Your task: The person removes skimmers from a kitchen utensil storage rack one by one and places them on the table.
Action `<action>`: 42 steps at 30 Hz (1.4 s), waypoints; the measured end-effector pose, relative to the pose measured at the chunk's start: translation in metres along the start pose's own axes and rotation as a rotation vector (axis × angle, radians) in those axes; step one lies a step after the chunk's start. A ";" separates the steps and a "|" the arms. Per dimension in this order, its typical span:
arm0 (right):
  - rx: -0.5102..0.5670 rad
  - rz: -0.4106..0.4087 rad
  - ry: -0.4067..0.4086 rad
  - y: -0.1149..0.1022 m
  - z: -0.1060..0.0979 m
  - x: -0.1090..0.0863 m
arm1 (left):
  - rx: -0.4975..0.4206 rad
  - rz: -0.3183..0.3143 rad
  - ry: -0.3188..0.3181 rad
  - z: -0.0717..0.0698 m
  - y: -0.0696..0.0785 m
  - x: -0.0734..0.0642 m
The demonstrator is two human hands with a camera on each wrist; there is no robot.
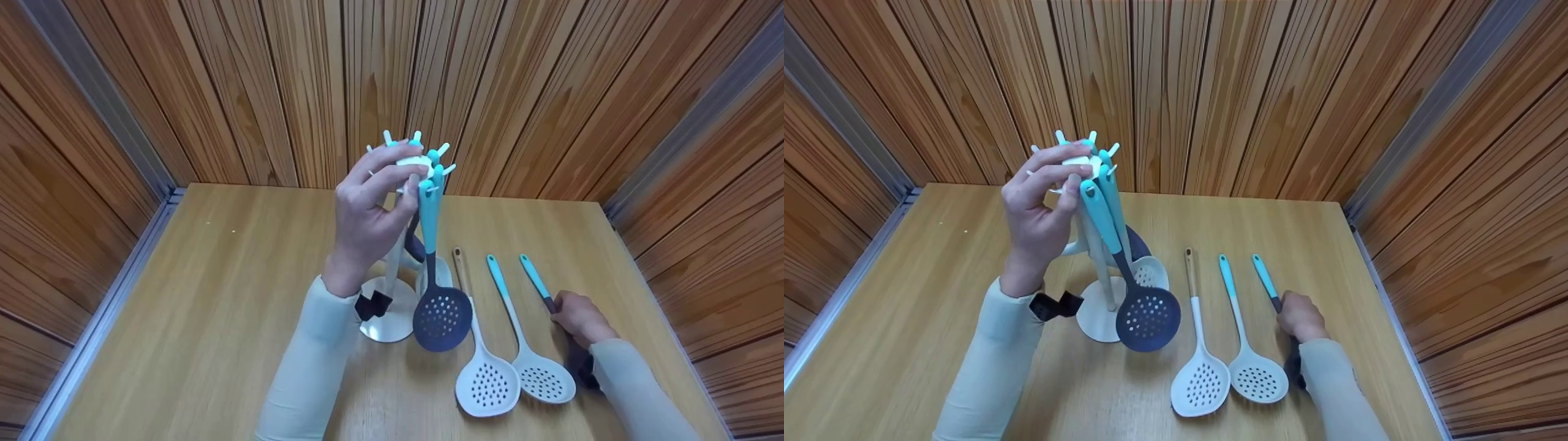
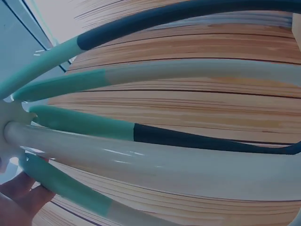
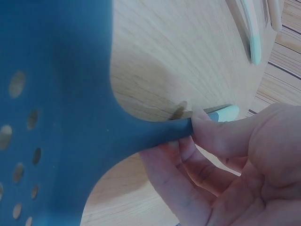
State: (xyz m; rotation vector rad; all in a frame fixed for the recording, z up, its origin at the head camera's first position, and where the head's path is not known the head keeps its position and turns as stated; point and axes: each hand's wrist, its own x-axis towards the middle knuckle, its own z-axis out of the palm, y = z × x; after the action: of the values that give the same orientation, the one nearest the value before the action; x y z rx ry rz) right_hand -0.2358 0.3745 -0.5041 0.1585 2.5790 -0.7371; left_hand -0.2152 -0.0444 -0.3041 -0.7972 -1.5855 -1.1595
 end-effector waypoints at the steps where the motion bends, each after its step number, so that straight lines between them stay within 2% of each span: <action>1: 0.009 0.003 -0.006 0.000 0.000 0.000 | -0.030 -0.011 0.001 0.000 -0.001 0.000; 5: 0.020 -0.001 -0.011 -0.002 0.000 -0.001 | -0.151 -0.044 0.009 -0.001 -0.007 0.000; 9: -0.025 -0.025 0.010 -0.004 0.001 -0.003 | -0.209 -0.045 0.007 -0.001 -0.010 0.000; 17: -0.002 -0.027 0.000 -0.005 0.003 -0.005 | -0.217 -0.042 0.007 -0.004 -0.010 0.000; 22: 0.052 0.001 -0.046 -0.005 -0.004 -0.005 | -0.218 -0.034 0.021 -0.003 -0.010 -0.001; 26: -0.050 -0.029 -0.062 -0.004 -0.014 -0.001 | -0.218 -0.035 0.010 -0.001 -0.010 0.001; 29: -0.139 -0.104 0.010 -0.009 -0.019 -0.003 | -0.226 -0.039 -0.004 -0.001 -0.011 0.002; 32: -0.120 -0.211 0.137 -0.028 -0.023 -0.012 | -0.232 -0.044 -0.011 -0.002 -0.011 0.000; 35: -0.074 -0.353 0.280 -0.062 -0.029 -0.027 | -0.238 -0.048 -0.011 -0.003 -0.012 -0.001; 38: -0.038 -0.490 0.388 -0.102 -0.032 -0.046 | -0.240 -0.056 -0.010 -0.003 -0.014 -0.001; 42: -0.001 -0.663 0.460 -0.149 -0.022 -0.072 | -0.258 -0.066 -0.012 -0.004 -0.016 -0.002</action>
State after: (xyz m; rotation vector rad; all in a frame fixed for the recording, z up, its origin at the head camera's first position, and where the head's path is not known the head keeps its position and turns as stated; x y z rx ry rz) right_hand -0.2142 0.2603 -0.3837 -0.6297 3.0951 -1.0159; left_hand -0.2280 -0.0536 -0.3106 -0.9248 -1.4989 -1.4293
